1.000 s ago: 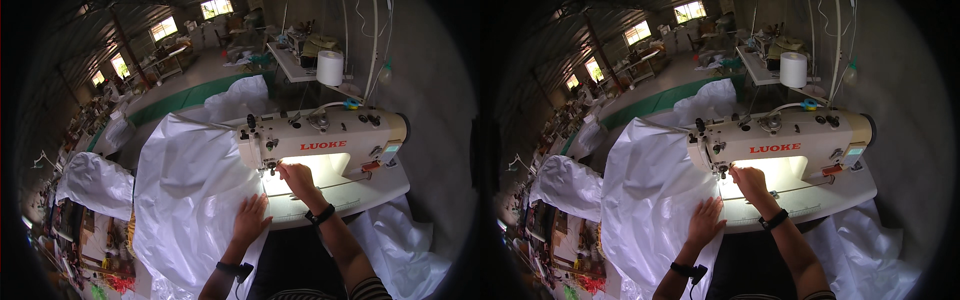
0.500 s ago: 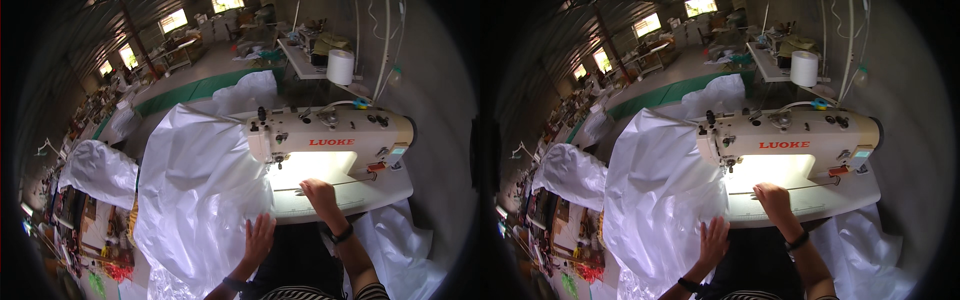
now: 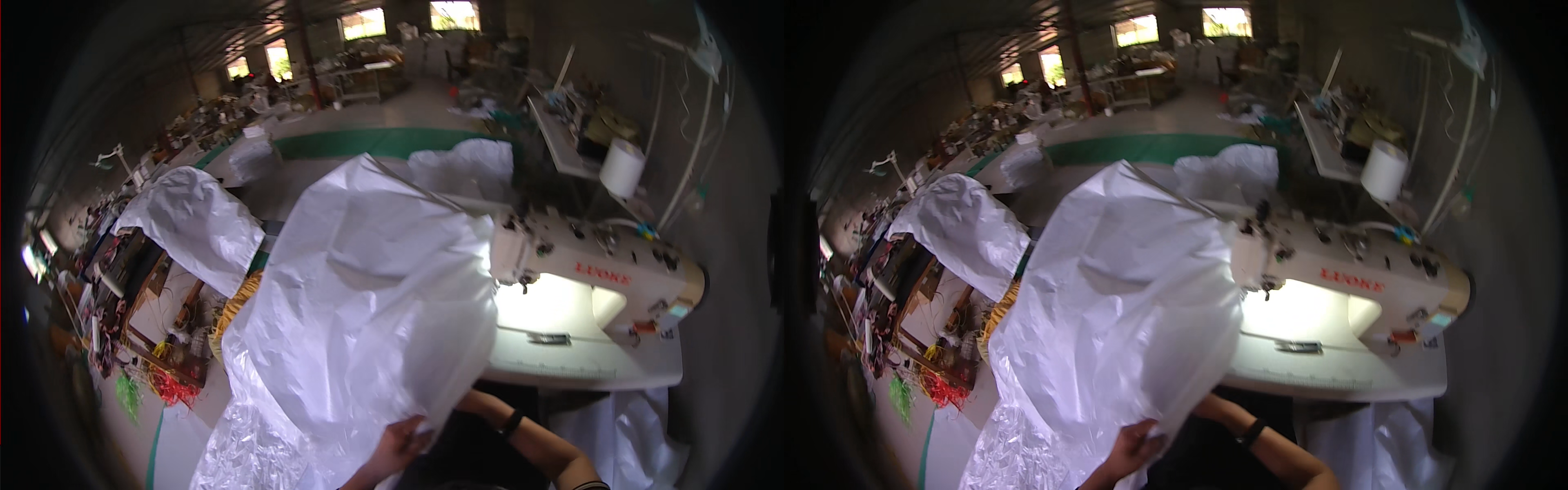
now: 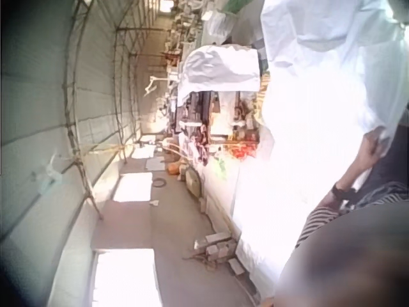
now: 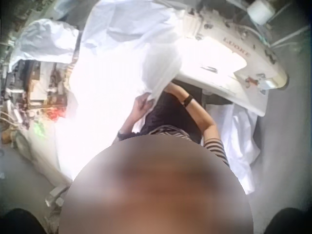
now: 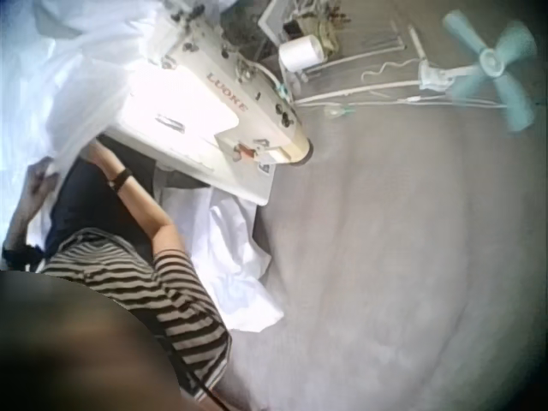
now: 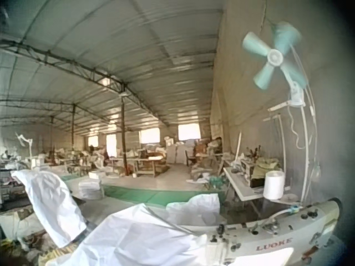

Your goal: The recorder is sewing large white plastic sheets using an industrial sewing machine.

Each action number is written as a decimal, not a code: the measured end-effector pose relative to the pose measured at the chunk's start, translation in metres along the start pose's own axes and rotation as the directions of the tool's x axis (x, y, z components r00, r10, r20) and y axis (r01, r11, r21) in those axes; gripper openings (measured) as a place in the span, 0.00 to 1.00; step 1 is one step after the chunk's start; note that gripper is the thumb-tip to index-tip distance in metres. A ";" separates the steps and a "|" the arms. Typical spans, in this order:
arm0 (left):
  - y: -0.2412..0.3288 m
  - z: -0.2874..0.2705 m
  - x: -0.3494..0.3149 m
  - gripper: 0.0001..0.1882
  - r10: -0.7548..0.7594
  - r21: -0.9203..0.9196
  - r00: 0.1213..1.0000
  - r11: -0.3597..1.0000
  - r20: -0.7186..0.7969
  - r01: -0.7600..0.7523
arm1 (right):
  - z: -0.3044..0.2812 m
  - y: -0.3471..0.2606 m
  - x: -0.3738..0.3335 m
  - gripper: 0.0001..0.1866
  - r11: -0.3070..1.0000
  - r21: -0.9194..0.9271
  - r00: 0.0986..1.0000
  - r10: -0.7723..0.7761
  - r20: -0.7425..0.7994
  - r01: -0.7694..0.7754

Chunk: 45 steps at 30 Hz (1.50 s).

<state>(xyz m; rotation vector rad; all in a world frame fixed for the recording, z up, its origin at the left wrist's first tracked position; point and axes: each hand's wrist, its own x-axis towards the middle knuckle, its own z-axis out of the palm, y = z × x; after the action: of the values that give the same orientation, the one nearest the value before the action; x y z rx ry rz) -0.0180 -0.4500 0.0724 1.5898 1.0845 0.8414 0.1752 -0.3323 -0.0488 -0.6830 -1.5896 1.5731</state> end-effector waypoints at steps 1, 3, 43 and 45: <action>0.014 -0.002 0.007 0.21 0.069 0.105 0.995 0.992 0.066 -0.076 | 0.015 0.010 0.028 0.20 0.994 -0.036 0.995 0.101 0.002 -0.101; 0.039 0.008 0.023 0.08 0.334 0.134 0.939 0.930 0.076 -0.342 | 0.034 0.024 0.086 0.20 0.970 -0.123 0.977 0.205 -0.060 -0.211; -0.032 -0.119 0.148 0.35 0.149 0.920 0.989 0.390 -0.020 -0.040 | 0.032 -0.026 -0.107 0.13 0.827 0.430 0.768 0.526 -0.364 -0.362; -0.038 -0.133 0.150 0.36 0.100 0.930 0.995 0.366 0.002 -0.039 | 0.037 -0.022 -0.115 0.15 0.785 0.480 0.732 0.581 -0.355 -0.391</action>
<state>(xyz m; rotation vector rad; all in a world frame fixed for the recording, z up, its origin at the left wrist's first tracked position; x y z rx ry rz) -0.0936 -0.2600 0.0721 2.5853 1.7148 0.2321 0.2114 -0.4491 -0.0427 -1.2471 -0.7151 1.8219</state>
